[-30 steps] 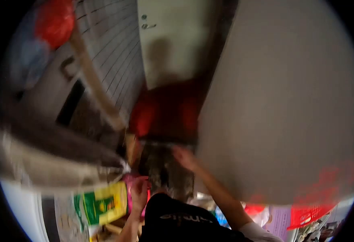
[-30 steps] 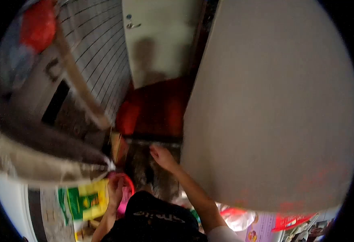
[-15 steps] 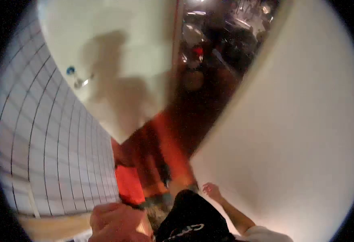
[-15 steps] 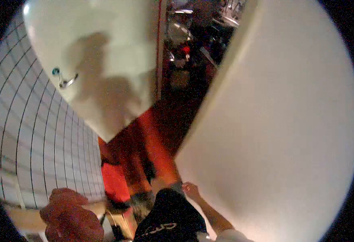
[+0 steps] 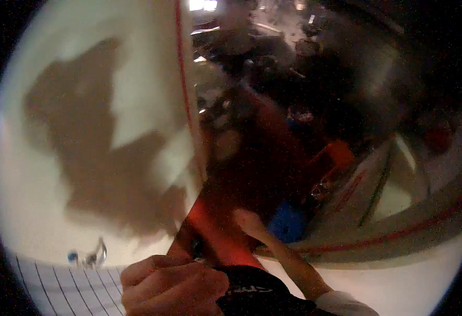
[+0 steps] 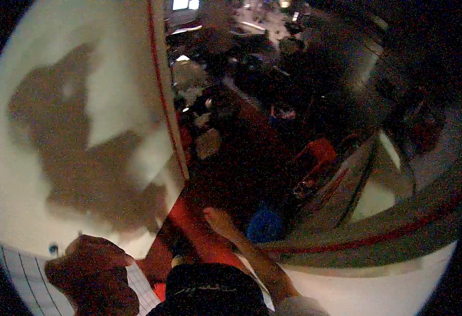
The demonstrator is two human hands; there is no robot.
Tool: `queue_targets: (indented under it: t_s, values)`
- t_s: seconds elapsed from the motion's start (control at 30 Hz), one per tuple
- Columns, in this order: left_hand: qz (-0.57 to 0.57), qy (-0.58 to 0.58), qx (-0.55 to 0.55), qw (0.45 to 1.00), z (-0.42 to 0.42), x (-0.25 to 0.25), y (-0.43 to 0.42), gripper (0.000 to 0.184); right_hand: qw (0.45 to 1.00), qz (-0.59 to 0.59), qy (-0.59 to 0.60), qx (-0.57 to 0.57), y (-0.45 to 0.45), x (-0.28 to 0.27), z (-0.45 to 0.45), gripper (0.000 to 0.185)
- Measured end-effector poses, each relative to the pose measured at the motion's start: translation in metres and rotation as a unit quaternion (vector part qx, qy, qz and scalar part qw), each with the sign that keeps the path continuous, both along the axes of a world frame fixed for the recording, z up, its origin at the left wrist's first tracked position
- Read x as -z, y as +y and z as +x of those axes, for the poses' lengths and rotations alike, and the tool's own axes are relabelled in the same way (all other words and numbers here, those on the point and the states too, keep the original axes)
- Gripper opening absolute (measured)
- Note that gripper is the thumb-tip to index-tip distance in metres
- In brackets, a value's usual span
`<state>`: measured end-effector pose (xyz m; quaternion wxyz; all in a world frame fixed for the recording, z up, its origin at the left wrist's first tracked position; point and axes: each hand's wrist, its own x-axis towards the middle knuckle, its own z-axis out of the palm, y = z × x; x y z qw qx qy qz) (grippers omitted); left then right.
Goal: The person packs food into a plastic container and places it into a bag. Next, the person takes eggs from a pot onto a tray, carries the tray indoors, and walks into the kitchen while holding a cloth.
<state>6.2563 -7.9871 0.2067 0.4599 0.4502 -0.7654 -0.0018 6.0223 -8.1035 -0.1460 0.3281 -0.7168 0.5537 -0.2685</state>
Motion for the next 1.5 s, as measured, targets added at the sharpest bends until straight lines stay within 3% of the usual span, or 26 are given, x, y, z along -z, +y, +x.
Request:
queue_targets:
  t_s: [0.1,0.13,0.17,0.2,0.23,0.3,0.33,0.37,0.47,0.5,0.6,0.67,0.73,0.83,0.93,1.0,1.1,1.23,1.33,1.4,1.43,1.5]
  values:
    - [-0.013,-0.008,0.096,0.995,0.061,0.013,-0.142,0.016,0.99,0.081,0.026,0.114,-0.047,0.036,-0.011,0.028]
    - [-0.011,0.003,0.132,0.991,0.065,-0.001,-0.178,0.016,0.983,0.112,0.028,0.144,-0.038,0.021,-0.006,0.028]
    - [0.024,0.046,0.187,0.981,0.072,0.055,-0.18,0.016,0.975,0.131,0.045,0.175,-0.013,0.071,-0.027,0.029]
    - [0.025,0.093,0.254,0.962,0.077,0.059,-0.205,0.03,0.966,0.158,0.042,0.201,0.009,0.076,-0.027,0.029]
    - [0.182,0.124,0.273,0.936,0.069,0.067,-0.217,0.032,0.956,0.178,0.038,0.23,0.03,0.08,-0.034,0.029]
    - [0.224,0.093,0.309,0.919,0.044,0.07,-0.267,0.033,0.934,0.219,0.02,0.282,0.058,0.078,-0.041,0.029]
    - [0.247,0.103,0.344,0.9,0.032,0.102,-0.306,0.033,0.921,0.237,0.016,0.308,0.061,0.077,-0.049,0.029]
    - [0.274,0.11,0.374,0.879,0.007,0.112,-0.334,0.034,0.909,0.255,0.004,0.331,0.07,0.065,-0.066,0.029]
    - [0.353,-0.026,0.396,0.848,-0.141,0.186,-0.293,0.03,0.894,0.265,-0.021,0.36,0.115,0.072,-0.183,0.03]
    - [0.346,-0.048,0.39,0.852,-0.265,0.185,-0.211,0.029,0.893,0.262,-0.027,0.366,0.157,0.076,-0.265,0.03]
    - [0.33,-0.129,0.378,0.855,-0.378,0.164,-0.258,0.029,0.888,0.243,-0.028,0.39,0.134,0.007,-0.406,0.03]
    - [0.367,-0.139,0.359,0.847,-0.405,0.195,-0.295,0.03,0.885,0.228,-0.027,0.405,0.104,-0.025,-0.477,0.03]
    - [0.371,-0.153,0.337,0.852,-0.459,0.206,-0.24,0.03,0.89,0.202,-0.048,0.406,0.111,-0.058,-0.543,0.031]
    - [0.451,-0.197,0.326,0.807,-0.493,0.16,-0.211,0.029,0.903,0.165,-0.07,0.391,0.096,-0.099,-0.605,0.031]
    - [0.386,-0.113,0.307,0.863,-0.488,0.111,-0.261,0.029,0.922,0.143,-0.088,0.35,0.005,-0.188,-0.636,0.032]
    - [0.382,-0.295,0.443,0.755,-0.499,0.106,-0.319,0.029,0.933,0.115,-0.108,0.323,-0.061,-0.236,-0.652,0.032]
    - [0.438,-0.294,0.375,0.762,-0.495,0.101,-0.367,0.029,0.948,0.093,-0.119,0.282,-0.156,-0.269,-0.674,0.033]
    - [0.397,-0.278,0.253,0.837,-0.539,0.092,-0.44,0.03,0.953,0.159,-0.061,0.252,-0.218,-0.265,-0.748,0.034]
    - [0.321,-0.295,0.017,0.9,-0.581,0.059,-0.459,0.031,0.948,0.246,-0.022,0.203,-0.234,-0.277,-0.82,0.034]
    - [0.281,-0.308,-0.172,0.892,-0.601,0.032,-0.461,0.032,0.943,0.29,0.002,0.164,-0.263,-0.279,-0.859,0.035]
    - [0.277,-0.288,-0.243,0.884,-0.607,0.022,-0.465,0.033,0.941,0.304,0.017,0.148,-0.285,-0.281,-0.876,0.035]
    - [0.334,-0.121,-0.302,0.885,-0.616,0.025,-0.474,0.032,0.939,0.32,0.049,0.115,-0.336,-0.275,-0.913,0.035]
